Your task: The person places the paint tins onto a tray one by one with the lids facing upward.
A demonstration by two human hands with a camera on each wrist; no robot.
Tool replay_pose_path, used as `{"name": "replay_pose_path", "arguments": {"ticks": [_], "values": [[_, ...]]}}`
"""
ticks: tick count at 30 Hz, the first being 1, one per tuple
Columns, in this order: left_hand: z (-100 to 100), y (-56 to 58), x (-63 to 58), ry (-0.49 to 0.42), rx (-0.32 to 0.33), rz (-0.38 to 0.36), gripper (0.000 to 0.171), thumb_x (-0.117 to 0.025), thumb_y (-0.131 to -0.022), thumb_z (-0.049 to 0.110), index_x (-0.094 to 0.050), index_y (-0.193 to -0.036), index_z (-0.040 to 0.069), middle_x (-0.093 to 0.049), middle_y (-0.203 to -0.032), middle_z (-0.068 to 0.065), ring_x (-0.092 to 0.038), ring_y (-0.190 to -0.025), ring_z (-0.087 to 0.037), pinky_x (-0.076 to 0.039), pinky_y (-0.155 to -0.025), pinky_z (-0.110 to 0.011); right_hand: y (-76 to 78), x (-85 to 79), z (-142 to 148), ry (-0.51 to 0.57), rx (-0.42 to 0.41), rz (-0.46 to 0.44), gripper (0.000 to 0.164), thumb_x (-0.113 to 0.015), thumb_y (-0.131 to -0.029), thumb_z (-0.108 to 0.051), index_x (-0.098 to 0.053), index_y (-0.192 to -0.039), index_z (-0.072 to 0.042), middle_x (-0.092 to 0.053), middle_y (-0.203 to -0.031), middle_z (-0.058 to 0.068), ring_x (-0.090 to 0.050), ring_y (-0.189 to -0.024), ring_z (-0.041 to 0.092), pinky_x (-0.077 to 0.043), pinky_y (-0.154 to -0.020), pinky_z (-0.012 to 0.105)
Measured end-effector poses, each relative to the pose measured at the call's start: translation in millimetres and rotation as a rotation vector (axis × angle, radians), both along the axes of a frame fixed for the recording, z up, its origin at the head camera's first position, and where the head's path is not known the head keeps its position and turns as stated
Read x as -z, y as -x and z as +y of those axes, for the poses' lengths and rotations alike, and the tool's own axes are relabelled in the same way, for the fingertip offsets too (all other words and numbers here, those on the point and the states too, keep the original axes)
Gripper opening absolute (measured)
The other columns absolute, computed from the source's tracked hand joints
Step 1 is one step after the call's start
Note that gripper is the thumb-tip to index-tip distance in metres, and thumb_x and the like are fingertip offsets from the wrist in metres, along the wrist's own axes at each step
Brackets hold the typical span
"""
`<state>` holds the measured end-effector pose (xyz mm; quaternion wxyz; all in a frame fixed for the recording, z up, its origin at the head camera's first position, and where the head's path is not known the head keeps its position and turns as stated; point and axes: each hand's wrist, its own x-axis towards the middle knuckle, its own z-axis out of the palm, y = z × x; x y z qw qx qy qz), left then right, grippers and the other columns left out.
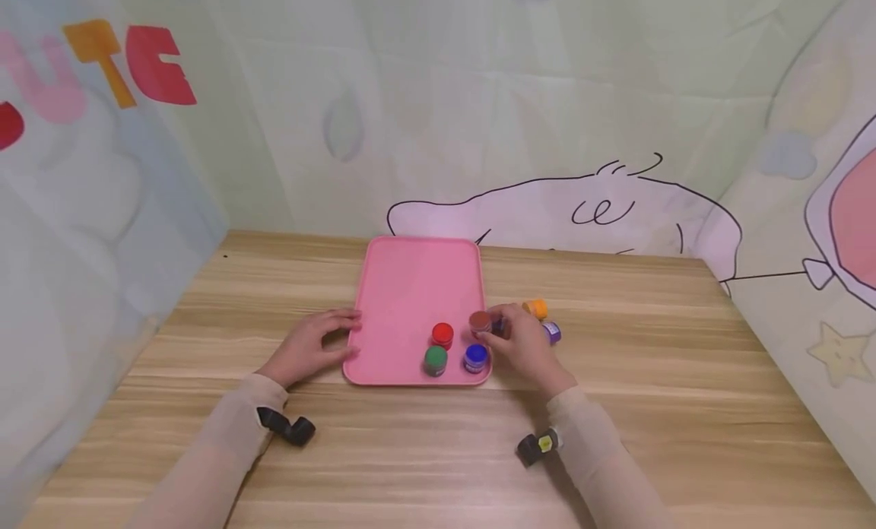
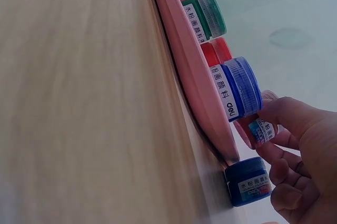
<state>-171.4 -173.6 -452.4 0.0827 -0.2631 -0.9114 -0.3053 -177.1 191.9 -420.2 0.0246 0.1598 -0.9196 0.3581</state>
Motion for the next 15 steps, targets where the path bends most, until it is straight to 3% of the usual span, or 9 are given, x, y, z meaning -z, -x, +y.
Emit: {"name": "replay_pose_path", "arguments": {"ticks": [6,12,15], "values": [[0.6,-0.1,0.5,-0.003,0.002,-0.003,0.039,-0.076,-0.081,0.027,-0.069,-0.112,0.005,-0.063,-0.131,-0.009,-0.057,-0.123,-0.029,-0.045,-0.105,-0.047,2.8,-0.4,-3.2,-0.044,0.007,-0.03,0.032,-0.074,-0.084,-0.024,-0.066,-0.113,-0.012,-0.067,-0.106,0.004,-0.054,-0.083,0.017,-0.047,-0.069,0.025],[0.3,-0.3,0.8,-0.002,-0.006,-0.01,0.039,-0.076,-0.081,0.027,-0.069,-0.114,0.006,-0.062,-0.132,-0.008,-0.057,-0.124,-0.029,-0.044,-0.106,-0.048,5.5,-1.6,-7.9,-0.068,0.003,-0.069,0.037,-0.074,-0.085,-0.024,-0.065,-0.118,-0.01,-0.067,-0.115,0.008,-0.061,-0.1,0.023,-0.055,-0.088,0.039],[0.4,-0.3,0.4,-0.004,-0.005,-0.01,0.04,-0.076,-0.081,0.026,-0.069,-0.114,0.005,-0.062,-0.132,-0.009,-0.057,-0.124,-0.029,-0.044,-0.106,-0.048,7.1,-0.6,-9.4,-0.065,0.001,-0.089,0.038,-0.074,-0.085,-0.024,-0.065,-0.118,-0.01,-0.067,-0.114,0.009,-0.061,-0.101,0.023,-0.055,-0.09,0.041]]}}
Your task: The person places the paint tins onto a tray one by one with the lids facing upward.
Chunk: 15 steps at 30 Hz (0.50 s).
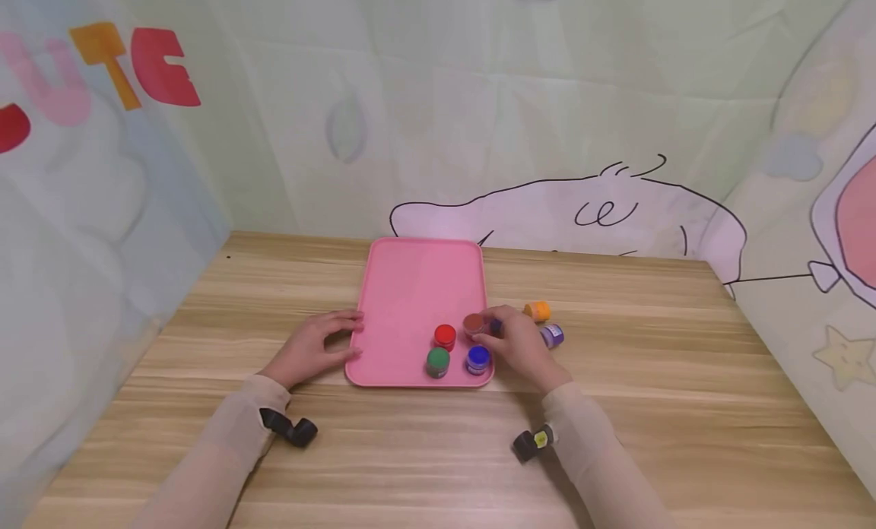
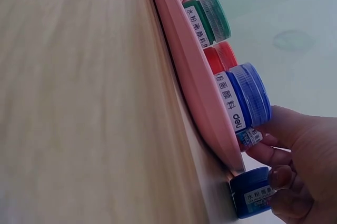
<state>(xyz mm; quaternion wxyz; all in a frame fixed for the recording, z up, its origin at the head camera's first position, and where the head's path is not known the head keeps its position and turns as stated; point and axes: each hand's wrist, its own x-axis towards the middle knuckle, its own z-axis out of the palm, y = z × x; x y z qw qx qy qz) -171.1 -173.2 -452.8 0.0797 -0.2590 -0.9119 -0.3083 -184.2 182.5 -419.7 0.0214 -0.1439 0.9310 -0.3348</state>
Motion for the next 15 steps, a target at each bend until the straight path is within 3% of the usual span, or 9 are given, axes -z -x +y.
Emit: {"name": "replay_pose_path", "arguments": {"ticks": [8,15], "values": [[2.7,0.1,-1.0,-0.002,0.005,0.001,0.04,-0.076,-0.081,0.026,-0.069,-0.114,0.005,-0.063,-0.131,-0.009,-0.058,-0.123,-0.029,-0.045,-0.106,-0.048,1.4,2.9,1.9,-0.013,-0.019,-0.016,0.036,-0.073,-0.085,-0.024,-0.065,-0.117,-0.01,-0.067,-0.113,0.008,-0.062,-0.103,0.023,-0.054,-0.093,0.043],[0.8,0.1,-0.8,-0.002,0.002,0.001,0.039,-0.076,-0.081,0.026,-0.069,-0.114,0.006,-0.062,-0.131,-0.009,-0.057,-0.124,-0.03,-0.044,-0.106,-0.048,3.3,2.9,0.0,-0.037,-0.056,0.033,0.034,-0.075,-0.084,-0.022,-0.067,-0.115,-0.011,-0.069,-0.109,0.005,-0.063,-0.098,0.02,-0.055,-0.091,0.041]]}}
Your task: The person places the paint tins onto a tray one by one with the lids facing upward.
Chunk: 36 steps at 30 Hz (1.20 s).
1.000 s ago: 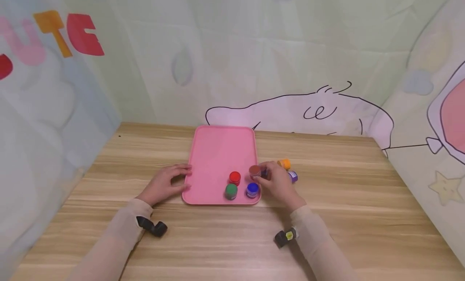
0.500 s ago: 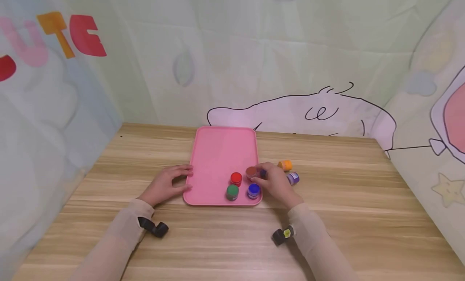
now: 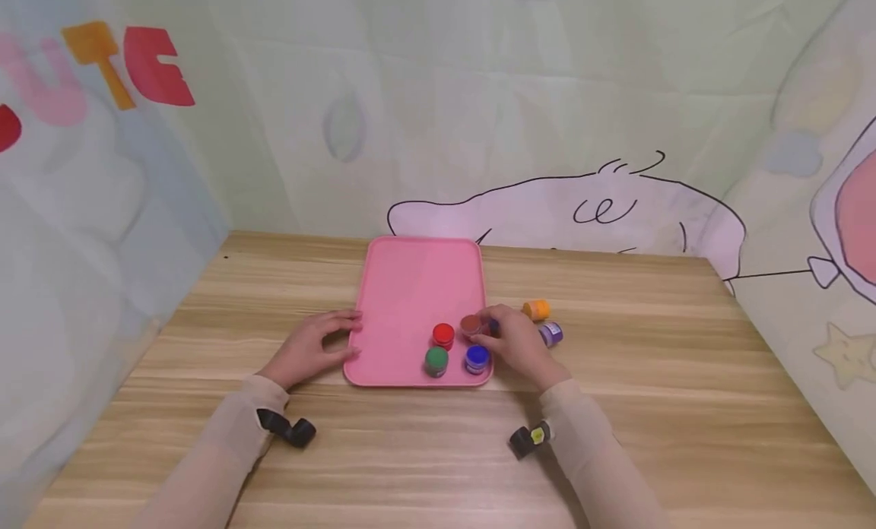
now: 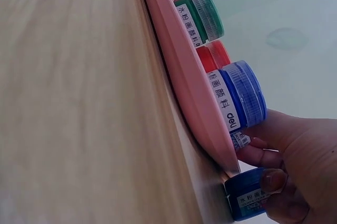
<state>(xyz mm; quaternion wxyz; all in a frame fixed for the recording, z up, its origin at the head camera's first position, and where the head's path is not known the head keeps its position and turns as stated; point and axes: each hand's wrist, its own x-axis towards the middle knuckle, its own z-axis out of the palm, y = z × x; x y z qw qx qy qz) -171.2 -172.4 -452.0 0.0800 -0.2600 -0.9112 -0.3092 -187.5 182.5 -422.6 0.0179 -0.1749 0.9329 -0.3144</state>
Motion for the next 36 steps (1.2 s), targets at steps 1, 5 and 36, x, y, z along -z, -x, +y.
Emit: {"name": "replay_pose_path", "arguments": {"ticks": [1,5,36], "values": [[-0.5,-0.3,-0.1,-0.002,-0.001,0.001,0.039,-0.076,-0.081,0.026,-0.069,-0.114,0.006,-0.062,-0.131,-0.009,-0.057,-0.124,-0.03,-0.044,-0.106,-0.048,0.4,-0.2,-0.7,-0.008,-0.005,0.008,0.034,-0.075,-0.084,-0.022,-0.067,-0.115,-0.011,-0.069,-0.108,0.005,-0.063,-0.098,0.02,-0.055,-0.091,0.041],[-2.6,-0.9,0.5,-0.009,-0.004,0.005,0.039,-0.077,-0.081,0.025,-0.069,-0.113,0.005,-0.062,-0.131,-0.01,-0.057,-0.124,-0.03,-0.044,-0.106,-0.048,1.5,-1.4,-2.4,-0.029,-0.011,0.008,0.034,-0.074,-0.084,-0.023,-0.066,-0.115,-0.011,-0.069,-0.109,0.005,-0.064,-0.099,0.02,-0.055,-0.092,0.04],[0.9,1.5,-0.3,0.004,-0.016,-0.026,0.039,-0.076,-0.082,0.025,-0.068,-0.116,0.008,-0.06,-0.135,-0.009,-0.054,-0.127,-0.031,-0.042,-0.107,-0.052,0.9,-3.4,4.0,-0.047,-0.013,0.004,0.039,-0.072,-0.087,-0.023,-0.062,-0.122,-0.009,-0.067,-0.117,0.009,-0.062,-0.11,0.025,-0.053,-0.097,0.044]]}}
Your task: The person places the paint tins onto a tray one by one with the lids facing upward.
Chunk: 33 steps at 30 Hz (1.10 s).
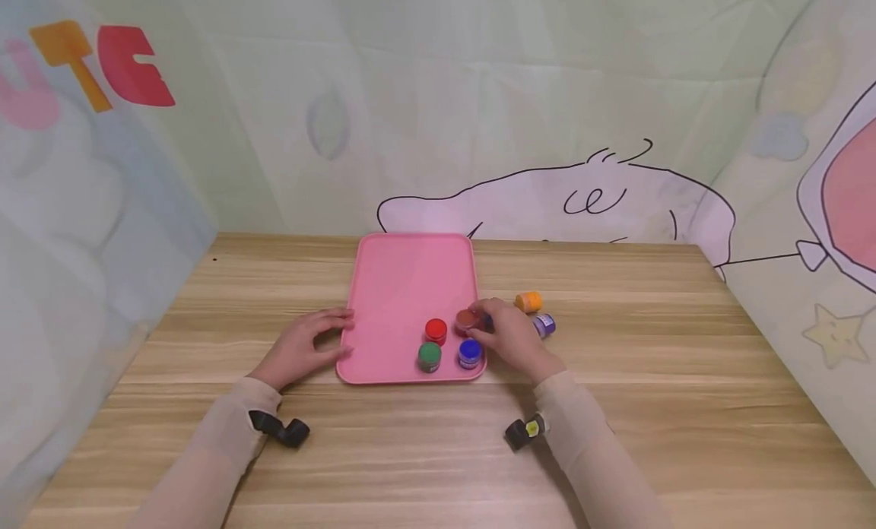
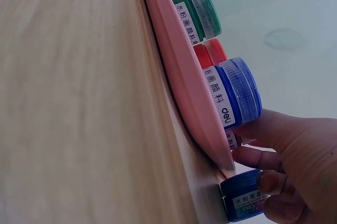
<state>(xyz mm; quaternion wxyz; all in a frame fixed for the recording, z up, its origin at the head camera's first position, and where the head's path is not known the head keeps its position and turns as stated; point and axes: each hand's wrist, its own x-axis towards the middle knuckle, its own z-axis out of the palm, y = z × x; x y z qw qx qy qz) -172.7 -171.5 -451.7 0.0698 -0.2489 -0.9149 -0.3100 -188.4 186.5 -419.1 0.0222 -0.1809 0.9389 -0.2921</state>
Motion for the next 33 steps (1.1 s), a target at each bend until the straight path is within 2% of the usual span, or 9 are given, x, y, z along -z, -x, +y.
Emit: {"name": "replay_pose_path", "arguments": {"ticks": [33], "values": [[-0.5,0.1,0.8,0.0,0.012,0.014,0.04,-0.076,-0.081,0.026,-0.068,-0.116,0.008,-0.06,-0.135,-0.009,-0.054,-0.127,-0.032,-0.041,-0.107,-0.052,-2.8,-5.7,3.6,0.045,0.034,-0.005,0.038,-0.071,-0.087,-0.023,-0.063,-0.12,-0.008,-0.065,-0.117,0.009,-0.061,-0.11,0.027,-0.053,-0.096,0.046]]}}
